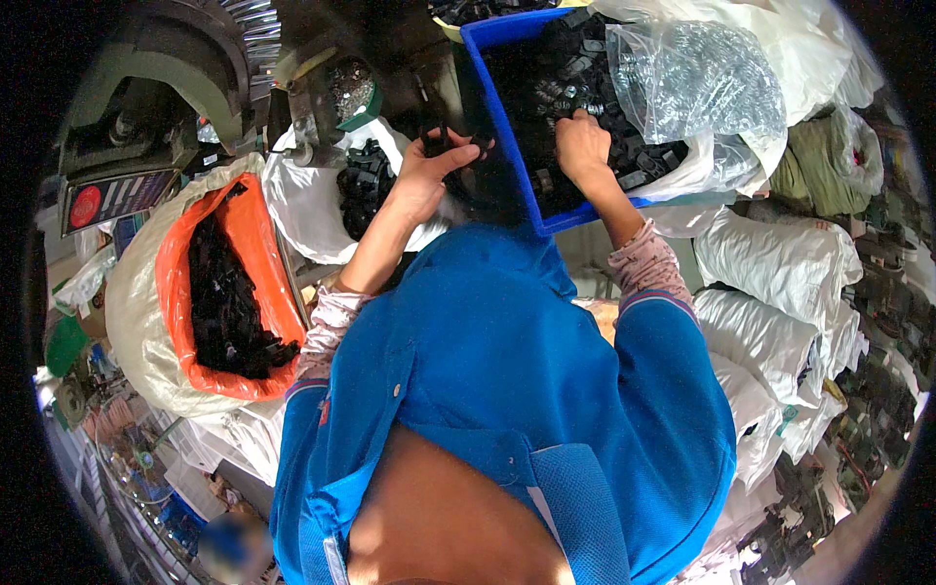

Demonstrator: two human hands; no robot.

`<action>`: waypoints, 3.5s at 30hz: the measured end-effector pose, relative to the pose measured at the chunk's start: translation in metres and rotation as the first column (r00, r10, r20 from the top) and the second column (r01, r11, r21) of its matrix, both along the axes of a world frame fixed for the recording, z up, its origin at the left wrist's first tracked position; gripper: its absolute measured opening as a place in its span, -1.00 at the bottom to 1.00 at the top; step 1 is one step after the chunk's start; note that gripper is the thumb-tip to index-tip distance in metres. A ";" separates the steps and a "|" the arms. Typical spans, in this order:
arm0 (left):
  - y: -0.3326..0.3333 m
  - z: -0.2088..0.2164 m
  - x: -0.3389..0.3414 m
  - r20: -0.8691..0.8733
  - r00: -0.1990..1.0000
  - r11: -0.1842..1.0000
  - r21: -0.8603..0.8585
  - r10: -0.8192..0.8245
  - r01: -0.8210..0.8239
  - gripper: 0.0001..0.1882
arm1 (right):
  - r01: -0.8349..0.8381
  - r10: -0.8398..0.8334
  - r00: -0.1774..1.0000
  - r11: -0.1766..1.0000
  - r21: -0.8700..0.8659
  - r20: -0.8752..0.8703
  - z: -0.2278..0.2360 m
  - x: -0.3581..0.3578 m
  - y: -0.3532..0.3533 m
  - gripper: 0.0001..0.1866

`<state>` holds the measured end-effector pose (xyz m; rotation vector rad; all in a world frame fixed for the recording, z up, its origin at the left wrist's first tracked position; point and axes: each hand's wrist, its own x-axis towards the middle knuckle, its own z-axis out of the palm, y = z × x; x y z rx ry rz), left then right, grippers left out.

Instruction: The person repeatedly picks small black plastic parts from a blue bin and a large sack, then uses a handheld tool to press or snap components together. The assembled parts are placed into a white sack. The person occasionally refills the blue bin from the sack and continues the assembly cycle.

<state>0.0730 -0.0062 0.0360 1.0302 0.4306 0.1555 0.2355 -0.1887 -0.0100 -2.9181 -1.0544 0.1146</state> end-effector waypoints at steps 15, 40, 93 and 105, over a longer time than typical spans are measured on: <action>-0.002 0.022 -0.006 -0.001 0.998 0.959 0.276 -0.058 0.056 -0.64 | 0.535 0.344 0.575 0.528 0.660 -0.742 0.086 -0.029 -0.005 -0.83; 0.021 0.039 -0.057 0.194 0.887 0.737 0.498 0.419 -0.457 -0.70 | 0.453 0.558 0.143 0.697 0.555 -0.817 0.091 -0.080 0.086 -0.64; 0.021 0.039 -0.101 0.002 0.993 0.991 -0.057 0.120 -0.120 -0.68 | -0.107 0.696 0.203 0.715 0.691 -0.688 0.109 -0.037 0.143 -0.72; 0.015 0.028 -0.087 0.061 0.993 0.992 0.071 0.100 -0.104 -0.59 | -0.034 0.657 0.159 0.750 0.661 -0.737 0.095 -0.028 0.130 -0.76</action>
